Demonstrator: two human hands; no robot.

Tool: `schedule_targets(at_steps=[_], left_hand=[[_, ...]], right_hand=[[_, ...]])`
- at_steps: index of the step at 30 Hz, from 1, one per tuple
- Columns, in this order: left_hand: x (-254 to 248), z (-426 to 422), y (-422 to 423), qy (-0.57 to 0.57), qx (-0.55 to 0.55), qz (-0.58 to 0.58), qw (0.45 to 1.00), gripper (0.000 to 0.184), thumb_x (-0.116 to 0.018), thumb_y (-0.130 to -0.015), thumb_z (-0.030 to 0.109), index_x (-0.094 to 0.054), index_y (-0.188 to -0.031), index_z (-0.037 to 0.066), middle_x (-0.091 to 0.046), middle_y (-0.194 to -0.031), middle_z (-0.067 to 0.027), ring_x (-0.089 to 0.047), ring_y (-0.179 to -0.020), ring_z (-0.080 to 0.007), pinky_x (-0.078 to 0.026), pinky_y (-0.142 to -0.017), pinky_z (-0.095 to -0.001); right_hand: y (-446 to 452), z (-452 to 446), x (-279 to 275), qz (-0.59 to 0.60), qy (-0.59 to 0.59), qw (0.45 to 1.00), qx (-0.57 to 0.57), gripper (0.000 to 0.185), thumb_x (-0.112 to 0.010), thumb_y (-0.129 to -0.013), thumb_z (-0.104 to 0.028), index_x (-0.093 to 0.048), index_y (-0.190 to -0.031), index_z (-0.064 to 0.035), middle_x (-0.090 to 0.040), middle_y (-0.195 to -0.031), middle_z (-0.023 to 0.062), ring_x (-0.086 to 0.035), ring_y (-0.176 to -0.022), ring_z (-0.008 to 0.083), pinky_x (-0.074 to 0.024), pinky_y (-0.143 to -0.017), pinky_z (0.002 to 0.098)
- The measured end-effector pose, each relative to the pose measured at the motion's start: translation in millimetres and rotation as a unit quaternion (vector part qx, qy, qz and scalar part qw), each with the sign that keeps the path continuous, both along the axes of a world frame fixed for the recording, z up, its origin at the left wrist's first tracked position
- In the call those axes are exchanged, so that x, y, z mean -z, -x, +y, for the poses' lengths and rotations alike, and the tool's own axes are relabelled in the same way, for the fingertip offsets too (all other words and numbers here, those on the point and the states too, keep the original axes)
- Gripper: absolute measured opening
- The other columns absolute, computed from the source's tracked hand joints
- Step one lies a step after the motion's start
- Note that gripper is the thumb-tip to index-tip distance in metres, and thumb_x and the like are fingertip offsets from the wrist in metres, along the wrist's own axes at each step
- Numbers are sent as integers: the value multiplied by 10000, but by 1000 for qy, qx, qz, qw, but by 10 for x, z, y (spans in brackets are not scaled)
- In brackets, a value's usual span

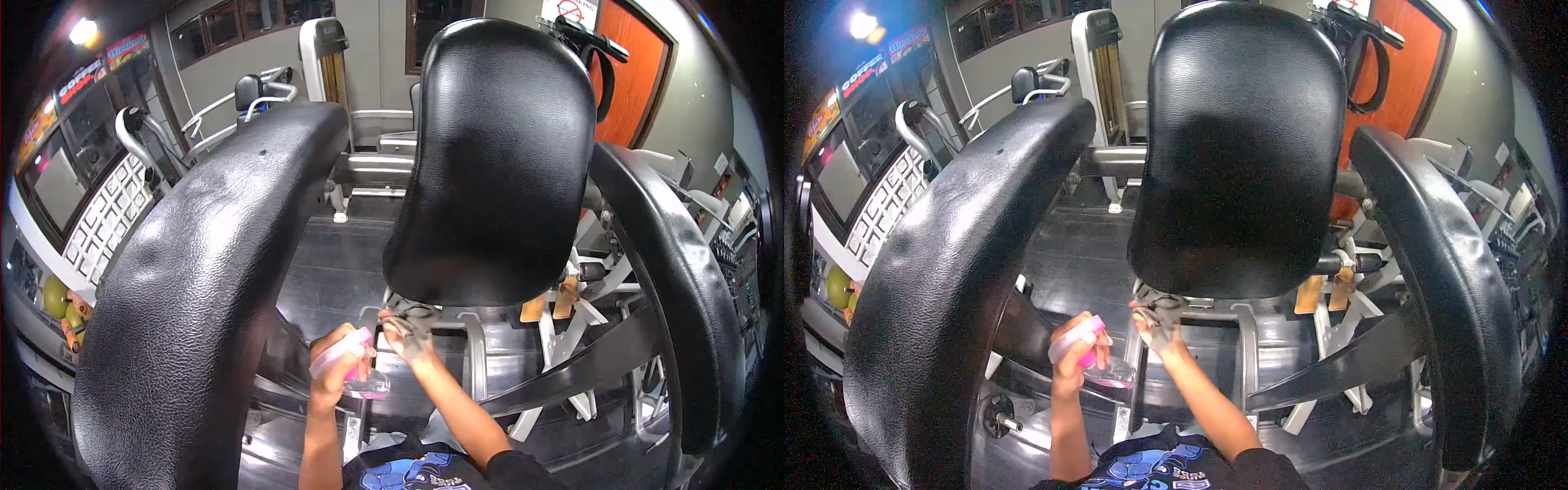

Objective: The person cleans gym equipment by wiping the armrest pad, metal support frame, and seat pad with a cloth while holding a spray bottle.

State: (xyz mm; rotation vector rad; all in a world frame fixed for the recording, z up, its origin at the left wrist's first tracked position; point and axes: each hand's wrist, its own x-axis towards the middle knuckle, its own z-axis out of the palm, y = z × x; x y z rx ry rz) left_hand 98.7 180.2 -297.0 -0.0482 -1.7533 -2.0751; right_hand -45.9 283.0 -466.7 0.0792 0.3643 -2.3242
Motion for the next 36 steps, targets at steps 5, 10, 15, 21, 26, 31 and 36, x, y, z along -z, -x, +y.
schedule_targets(at_steps=[5,10,15,21,26,31,36], left_hand=[[28,-12,30,-30,9,32,999,275,-556,-861,222,-581,-774,-38,-560,-742,-131,-509,-457,-158,-464,-503,-298],[-14,-3,31,-41,19,16,999,290,-567,-866,240,-585,-780,-36,-564,-727,-136,-514,-454,-160,-467,-496,-310],[93,-128,-40,-29,33,21,999,291,-576,-864,244,-589,-823,-44,-577,-729,-120,-546,-481,-160,-474,-521,-301],[113,-27,117,-31,54,-19,998,322,-600,-861,271,-596,-820,-49,-580,-736,-119,-556,-489,-160,-475,-525,-293],[36,47,164,-28,53,-20,998,395,-615,-857,339,-583,-773,-45,-560,-717,-125,-528,-459,-161,-464,-508,-292],[61,29,187,-26,47,-17,998,378,-603,-852,321,-581,-767,-46,-547,-706,-123,-514,-446,-162,-455,-498,-296],[120,10,160,-43,27,-9,999,346,-588,-859,286,-586,-776,-49,-558,-713,-132,-510,-436,-166,-452,-483,-299]], right_hand=[[40,-237,-15,-121,169,978,5,329,-584,-897,-250,-565,-1045,44,-608,-875,177,-513,-617,182,-429,-523,263],[-119,104,-170,-257,159,951,63,411,-523,-917,-399,-596,-965,3,-626,-800,154,-569,-592,212,-467,-506,290],[12,519,-158,-212,82,948,220,306,-571,-914,-330,-591,-972,-30,-641,-845,105,-614,-655,205,-491,-463,255],[-173,110,-291,-86,-90,972,199,323,-508,-980,-383,-592,-1042,-77,-644,-915,81,-629,-788,198,-529,-672,320],[-576,163,-874,61,-330,856,392,230,-591,-966,-254,-596,-1106,-71,-628,-1056,87,-622,-940,211,-497,-827,319],[-191,435,-1402,555,-527,419,489,477,-766,-664,-51,-715,-1111,-209,-582,-1080,120,-594,-980,272,-505,-815,351],[-60,368,-1106,628,-520,394,424,561,-777,-613,-57,-724,-1126,-278,-594,-1088,57,-618,-954,252,-532,-763,353]])
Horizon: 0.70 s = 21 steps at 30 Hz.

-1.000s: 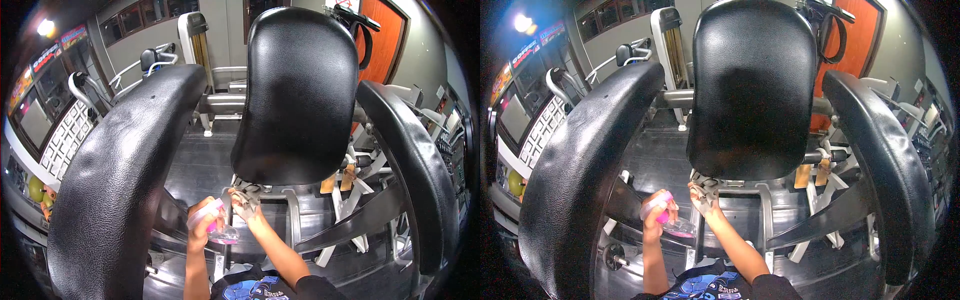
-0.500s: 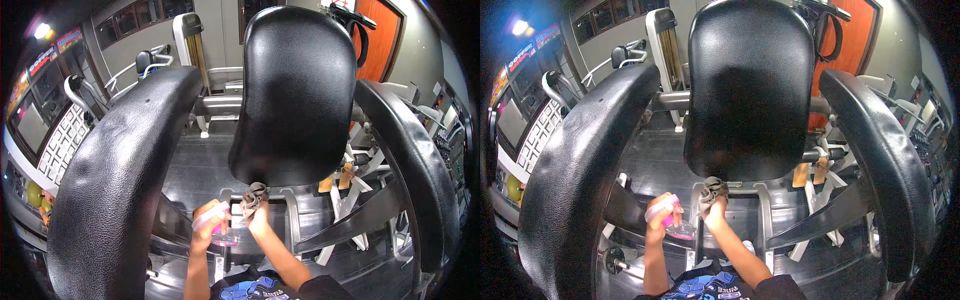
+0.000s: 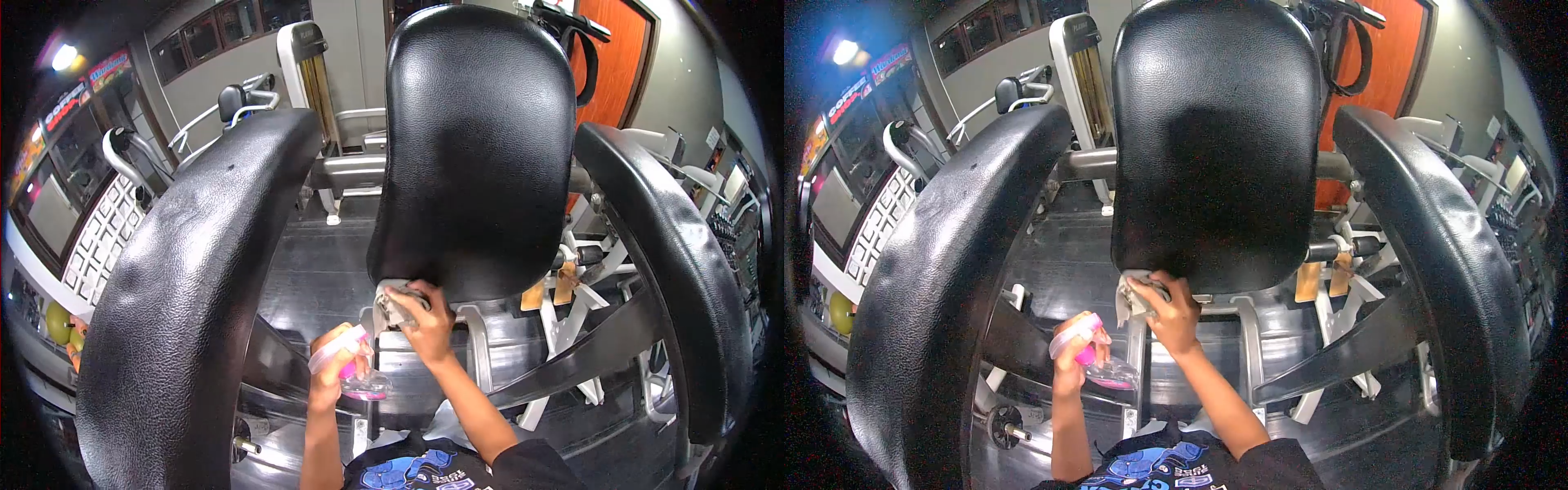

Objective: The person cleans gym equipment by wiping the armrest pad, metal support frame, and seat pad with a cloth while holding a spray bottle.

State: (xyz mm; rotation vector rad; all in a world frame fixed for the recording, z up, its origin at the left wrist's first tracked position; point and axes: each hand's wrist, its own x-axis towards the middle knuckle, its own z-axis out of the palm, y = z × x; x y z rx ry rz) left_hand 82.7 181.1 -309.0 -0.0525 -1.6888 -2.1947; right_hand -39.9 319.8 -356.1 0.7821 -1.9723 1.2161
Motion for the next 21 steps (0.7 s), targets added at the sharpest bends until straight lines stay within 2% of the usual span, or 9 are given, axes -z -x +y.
schedule_targets(at_steps=[3,8,10,12,14,16,18,19,21], left_hand=[[35,-28,-43,-11,15,16,1000,273,-585,-884,228,-614,-819,-36,-597,-743,-105,-555,-508,-151,-479,-538,-286],[99,-35,-63,-6,10,12,1000,289,-582,-889,243,-610,-809,-33,-595,-745,-124,-535,-474,-156,-468,-510,-293],[98,-14,-68,1,1,11,1000,302,-581,-892,254,-603,-792,-30,-589,-738,-144,-517,-444,-161,-455,-478,-300],[69,12,-55,-11,11,2,1000,295,-583,-891,249,-600,-794,-29,-593,-742,-142,-519,-450,-161,-458,-485,-298],[62,33,-23,-11,15,-8,1000,297,-586,-889,251,-600,-792,-29,-593,-742,-139,-520,-453,-160,-460,-489,-298],[56,76,-19,-13,18,-23,1000,298,-588,-888,252,-600,-790,-29,-593,-742,-137,-521,-455,-160,-461,-493,-297],[19,116,-14,-6,8,-37,999,307,-592,-886,260,-606,-792,-32,-596,-745,-131,-519,-458,-157,-462,-495,-294],[25,112,-26,-5,9,-38,999,307,-592,-886,260,-606,-792,-32,-596,-745,-131,-519,-458,-157,-462,-495,-294],[48,114,-16,8,14,-32,999,314,-598,-883,268,-611,-794,-34,-601,-749,-127,-524,-465,-155,-464,-496,-293]], right_hand=[[11,175,410,-9,-135,991,3,640,-754,-596,-8,-715,-1147,-331,-611,-1075,-8,-641,-918,199,-549,-725,336],[134,393,66,14,-36,999,-9,556,-755,-593,-4,-749,-1083,-265,-630,-1057,22,-634,-896,227,-541,-722,342],[172,363,-202,31,65,995,68,546,-722,-571,55,-770,-1031,-236,-626,-990,81,-634,-900,257,-539,-794,349],[132,309,-218,57,43,995,76,540,-721,-569,59,-776,-1019,-235,-616,-1002,100,-627,-895,267,-530,-794,352],[75,280,84,-15,10,999,30,557,-724,-572,38,-769,-1043,-255,-621,-1014,77,-630,-916,250,-536,-808,352],[80,315,358,2,-37,999,13,571,-709,-586,29,-760,-1067,-273,-634,-1025,50,-635,-932,239,-547,-815,351],[105,422,539,11,-133,991,9,575,-702,-605,20,-750,-1084,-295,-643,-1035,26,-644,-947,230,-557,-821,348],[118,521,484,-16,-121,992,-33,509,-705,-651,1,-754,-1059,-300,-643,-1039,32,-651,-942,227,-559,-812,345],[200,673,362,20,-98,995,-25,506,-735,-642,-36,-744,-1069,-307,-644,-1054,19,-647,-942,226,-560,-802,355]])
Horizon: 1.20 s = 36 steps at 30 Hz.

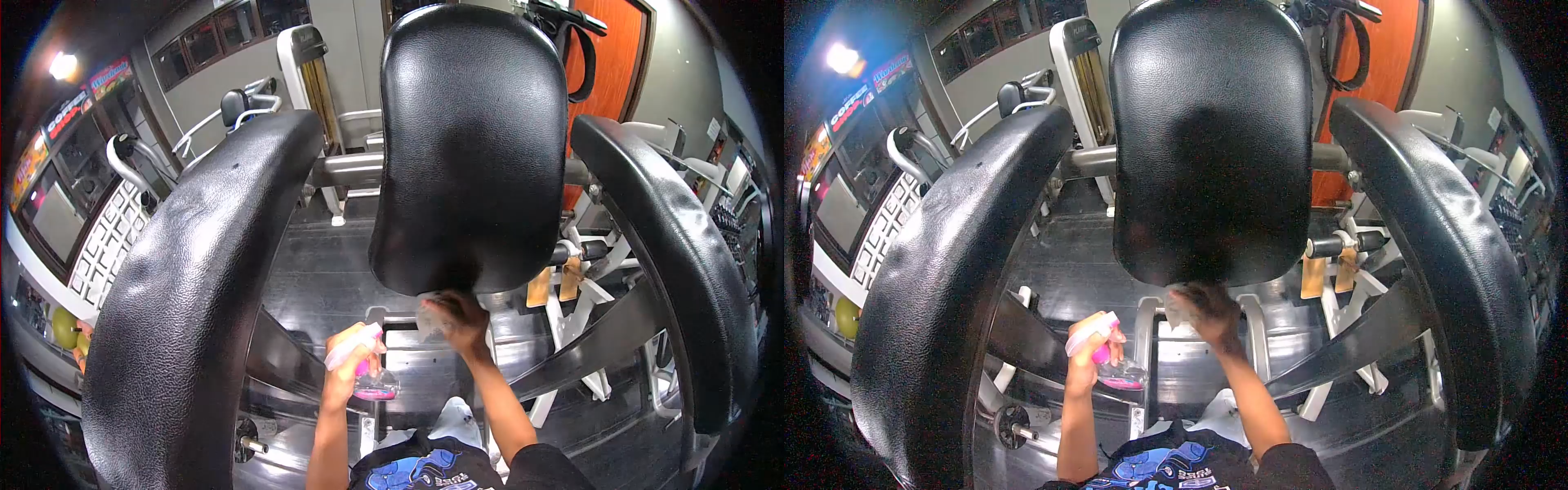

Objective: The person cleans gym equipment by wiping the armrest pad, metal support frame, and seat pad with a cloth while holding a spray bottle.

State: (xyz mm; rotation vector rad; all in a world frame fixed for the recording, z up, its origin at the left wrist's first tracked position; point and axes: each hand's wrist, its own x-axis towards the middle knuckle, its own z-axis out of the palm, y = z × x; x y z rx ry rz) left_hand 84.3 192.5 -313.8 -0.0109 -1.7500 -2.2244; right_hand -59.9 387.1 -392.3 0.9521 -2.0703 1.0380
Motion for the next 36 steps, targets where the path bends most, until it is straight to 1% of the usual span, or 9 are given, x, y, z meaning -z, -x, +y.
schedule_targets(at_steps=[3,5,7,14,20,24,29,33,36], left_hand=[[70,8,4,3,-3,-5,1000,315,-601,-882,270,-615,-801,-34,-604,-748,-123,-532,-472,-154,-470,-501,-292],[86,46,6,-4,-3,-7,1000,312,-600,-884,267,-617,-803,-34,-607,-747,-123,-534,-472,-154,-472,-504,-293],[98,72,19,-10,-2,-8,1000,310,-600,-885,264,-618,-805,-34,-609,-746,-123,-537,-473,-155,-475,-506,-293],[131,118,80,-8,1,-12,1000,309,-605,-891,260,-617,-811,-39,-622,-747,-124,-547,-473,-158,-479,-498,-292],[130,243,208,-10,0,-25,1000,302,-600,-888,251,-611,-813,-41,-622,-747,-126,-549,-468,-161,-488,-498,-292],[0,361,310,-9,8,-30,999,285,-585,-884,232,-606,-820,-45,-622,-746,-133,-548,-467,-165,-488,-497,-293],[-21,412,384,8,8,-27,1000,279,-577,-884,227,-604,-822,-44,-622,-740,-136,-545,-464,-166,-486,-493,-294],[19,450,416,18,3,-32,999,266,-571,-884,214,-600,-816,-42,-622,-735,-137,-544,-464,-165,-485,-490,-294],[15,505,431,10,0,-34,999,257,-569,-884,206,-601,-811,-38,-625,-737,-137,-546,-464,-165,-483,-487,-294]], right_hand=[[38,13,-307,18,47,996,67,461,-763,-652,-89,-737,-1057,-307,-635,-1062,13,-640,-933,241,-559,-779,380],[58,7,-481,71,89,987,112,439,-757,-622,15,-760,-1003,-204,-628,-1023,59,-647,-921,268,-544,-794,344],[81,-50,-254,54,112,985,120,465,-768,-611,8,-761,-1010,-229,-630,-1020,45,-638,-913,262,-538,-781,350],[49,197,35,36,-47,996,64,445,-802,-611,-78,-762,-1015,-260,-643,-1007,13,-642,-887,238,-550,-749,359],[159,251,-743,89,75,987,112,394,-781,-647,-117,-750,-1031,-200,-574,-1058,47,-621,-919,239,-544,-737,360],[75,197,-168,28,-33,996,78,506,-725,-670,-88,-720,-1114,-330,-636,-1054,-29,-625,-935,202,-555,-734,351],[68,446,64,-11,-73,996,49,473,-754,-637,-91,-748,-1059,-304,-650,-992,-9,-653,-871,208,-554,-720,339],[169,576,-423,30,0,996,87,455,-783,-623,-101,-755,-1044,-271,-637,-977,18,-662,-842,198,-568,-692,324],[204,498,-482,66,107,988,92,607,-733,-571,-29,-727,-1102,-322,-641,-990,-8,-651,-864,231,-559,-698,354]])
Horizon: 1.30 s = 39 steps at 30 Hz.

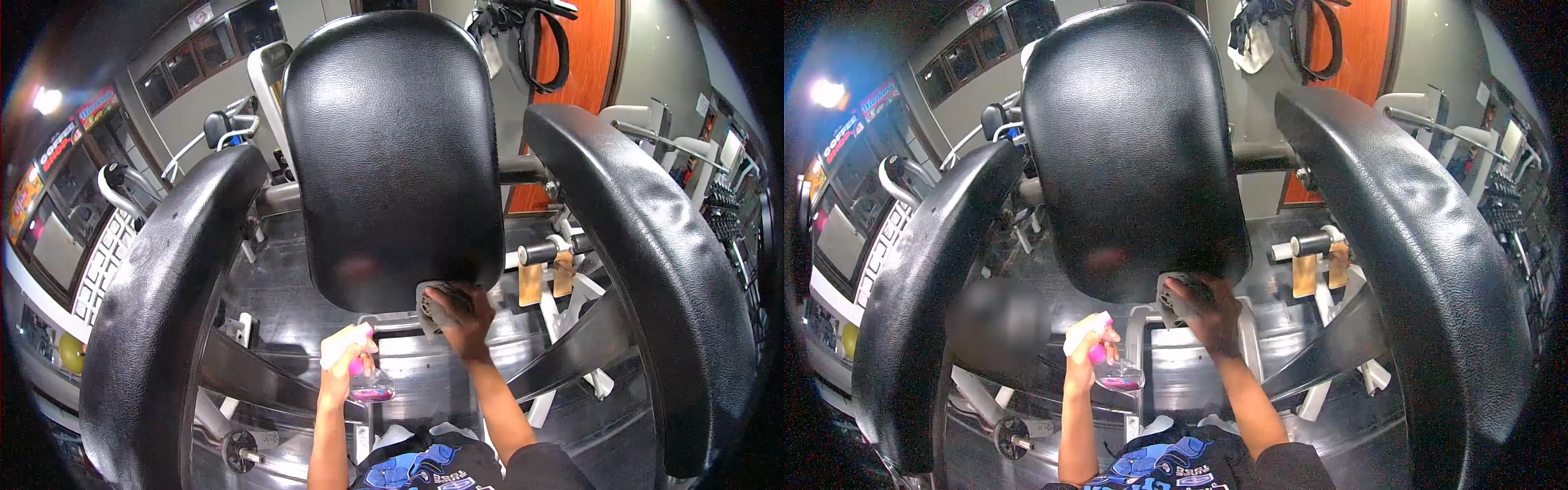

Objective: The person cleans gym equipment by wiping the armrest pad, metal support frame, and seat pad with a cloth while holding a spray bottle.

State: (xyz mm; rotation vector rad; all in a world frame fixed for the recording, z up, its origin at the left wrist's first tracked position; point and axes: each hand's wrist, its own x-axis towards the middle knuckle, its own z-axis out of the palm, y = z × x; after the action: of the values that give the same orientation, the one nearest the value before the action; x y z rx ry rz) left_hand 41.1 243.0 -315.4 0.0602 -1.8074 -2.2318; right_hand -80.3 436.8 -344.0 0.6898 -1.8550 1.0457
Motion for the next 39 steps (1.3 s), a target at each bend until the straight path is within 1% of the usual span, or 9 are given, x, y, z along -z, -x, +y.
schedule_targets(at_steps=[7,8,11,15,20,25,31,35,39], left_hand=[[44,114,-40,13,4,12,1000,249,-569,-883,203,-605,-818,-34,-628,-753,-137,-548,-464,-168,-484,-486,-292],[62,120,-50,10,6,15,1000,251,-569,-883,204,-606,-818,-35,-627,-754,-136,-550,-466,-168,-484,-486,-292],[83,168,-68,7,1,11,1000,258,-569,-885,208,-609,-816,-37,-626,-755,-135,-554,-469,-169,-483,-486,-292],[111,209,-37,12,9,11,1000,271,-572,-884,224,-612,-822,-36,-626,-755,-135,-557,-470,-171,-481,-486,-293],[77,229,101,27,30,8,999,286,-586,-877,244,-613,-823,-35,-626,-740,-133,-556,-468,-170,-482,-487,-297],[80,246,130,18,39,-3,999,291,-599,-869,249,-611,-815,-36,-626,-724,-132,-555,-465,-169,-481,-483,-297],[87,258,134,35,39,-7,999,292,-597,-868,253,-606,-807,-33,-629,-731,-135,-557,-460,-169,-476,-466,-296],[75,278,137,38,41,-16,998,295,-595,-867,258,-608,-816,-33,-629,-731,-136,-556,-458,-170,-475,-467,-297],[50,263,136,47,50,-19,997,296,-594,-870,260,-605,-810,-30,-629,-733,-137,-553,-456,-173,-475,-471,-299]], right_hand=[[-86,159,730,-87,-122,987,-51,615,-715,-562,-4,-733,-1097,-306,-624,-1052,5,-634,-904,222,-558,-717,346],[-39,183,798,-80,-89,991,-52,596,-724,-562,-24,-733,-1094,-293,-626,-1060,0,-636,-903,229,-554,-738,350],[-23,269,452,-46,-72,996,-2,555,-739,-579,-47,-735,-1084,-276,-624,-1063,-1,-636,-904,235,-546,-757,358],[92,238,-107,-20,88,995,42,521,-753,-599,-49,-743,-1059,-293,-650,-1021,1,-630,-941,233,-527,-769,364],[25,169,472,-30,1,1000,8,582,-752,-562,-32,-744,-1073,-310,-641,-998,-7,-624,-896,250,-535,-759,347],[-7,268,413,-41,-47,998,-9,578,-757,-570,-38,-740,-1078,-313,-639,-998,-17,-630,-878,230,-538,-692,332],[152,385,-50,12,61,996,56,464,-785,-624,-77,-734,-1042,-271,-606,-997,29,-601,-910,245,-513,-725,370],[73,134,525,-19,105,993,40,433,-714,-672,13,-732,-1051,-196,-624,-1003,97,-562,-979,287,-457,-867,424],[2,233,528,-65,121,990,25,331,-763,-649,-56,-712,-961,-156,-676,-1003,68,-587,-962,297,-470,-876,426]])
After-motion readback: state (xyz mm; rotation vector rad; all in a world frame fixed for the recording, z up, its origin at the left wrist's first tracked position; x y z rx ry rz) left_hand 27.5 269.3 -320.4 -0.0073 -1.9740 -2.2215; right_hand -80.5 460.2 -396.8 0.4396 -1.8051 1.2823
